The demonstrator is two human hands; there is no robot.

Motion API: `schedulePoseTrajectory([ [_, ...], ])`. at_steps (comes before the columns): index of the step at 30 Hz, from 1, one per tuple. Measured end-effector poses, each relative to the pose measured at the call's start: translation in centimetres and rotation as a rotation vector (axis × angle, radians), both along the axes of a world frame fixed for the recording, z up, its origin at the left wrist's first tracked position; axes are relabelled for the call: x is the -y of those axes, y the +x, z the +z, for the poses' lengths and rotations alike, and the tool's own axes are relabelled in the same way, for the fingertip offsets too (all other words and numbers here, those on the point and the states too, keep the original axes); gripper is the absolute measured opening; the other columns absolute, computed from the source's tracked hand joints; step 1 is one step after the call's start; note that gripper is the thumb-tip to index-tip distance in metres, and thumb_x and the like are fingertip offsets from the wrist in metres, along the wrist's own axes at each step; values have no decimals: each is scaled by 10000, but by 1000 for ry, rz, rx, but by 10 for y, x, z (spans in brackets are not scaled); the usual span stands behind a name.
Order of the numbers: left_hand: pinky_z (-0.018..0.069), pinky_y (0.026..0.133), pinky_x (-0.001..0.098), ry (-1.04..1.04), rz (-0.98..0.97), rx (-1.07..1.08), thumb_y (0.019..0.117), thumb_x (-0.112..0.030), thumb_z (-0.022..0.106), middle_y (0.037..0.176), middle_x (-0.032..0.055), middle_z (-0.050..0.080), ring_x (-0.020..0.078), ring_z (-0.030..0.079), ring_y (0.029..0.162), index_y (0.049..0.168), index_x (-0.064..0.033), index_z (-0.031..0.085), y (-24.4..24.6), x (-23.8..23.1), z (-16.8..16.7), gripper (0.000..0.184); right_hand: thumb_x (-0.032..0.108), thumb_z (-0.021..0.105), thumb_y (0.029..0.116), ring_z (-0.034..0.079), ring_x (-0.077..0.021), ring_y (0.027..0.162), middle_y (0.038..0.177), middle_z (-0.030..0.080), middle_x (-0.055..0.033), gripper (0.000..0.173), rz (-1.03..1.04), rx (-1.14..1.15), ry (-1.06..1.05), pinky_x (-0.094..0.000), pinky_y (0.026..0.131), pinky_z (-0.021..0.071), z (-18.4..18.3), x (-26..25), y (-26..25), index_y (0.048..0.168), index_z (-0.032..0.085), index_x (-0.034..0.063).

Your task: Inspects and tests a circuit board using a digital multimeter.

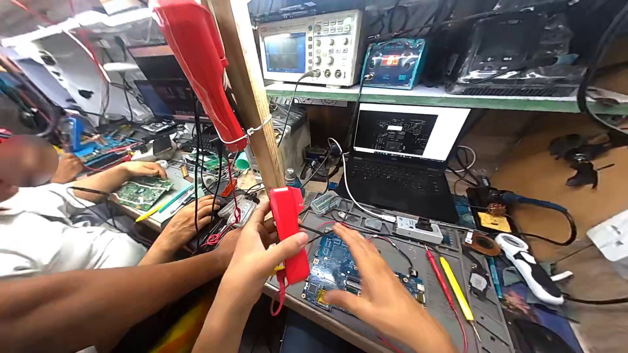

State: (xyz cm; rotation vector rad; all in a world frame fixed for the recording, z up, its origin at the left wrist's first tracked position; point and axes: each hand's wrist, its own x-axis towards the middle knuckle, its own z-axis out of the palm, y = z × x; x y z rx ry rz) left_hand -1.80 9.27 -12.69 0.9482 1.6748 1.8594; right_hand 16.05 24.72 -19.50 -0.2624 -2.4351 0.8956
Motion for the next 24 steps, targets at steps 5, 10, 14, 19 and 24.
schedulePoseTrajectory([
  [5,630,836,439,280,-126,137,775,-408,869,1144,238,690,334,725,989,1374,-56,491,27,13,29,790,693,770,763,447,-222,1450,1488,565,-71,973,256,-100,-116,-638,1226,253,-1,43,-46,1472,510,80],
  [10,635,829,449,480,60,107,862,-379,802,1177,196,697,315,727,1026,1346,-99,526,32,14,51,624,324,571,1040,704,-45,933,931,744,72,247,203,-240,-56,-528,1157,420,-17,48,-50,1100,734,148],
  [14,640,858,452,568,320,-185,937,-231,729,1207,124,677,301,716,1050,1374,-120,449,10,18,62,531,248,610,999,696,-45,864,921,744,92,174,-120,-295,38,-353,872,592,-11,-4,-13,1036,766,183],
  [19,631,881,439,617,522,-297,919,-169,747,1216,84,643,274,697,1071,1408,-143,365,-3,17,61,621,325,563,1004,697,-46,860,904,734,102,238,-446,-320,248,-344,810,602,17,-53,34,1035,767,206],
  [24,615,911,473,643,593,-327,910,-171,768,1267,118,617,308,678,1115,1454,-111,304,-11,11,53,717,368,585,1011,699,-52,866,949,738,64,251,-598,-334,287,-321,763,592,31,-78,45,1076,757,196],
])
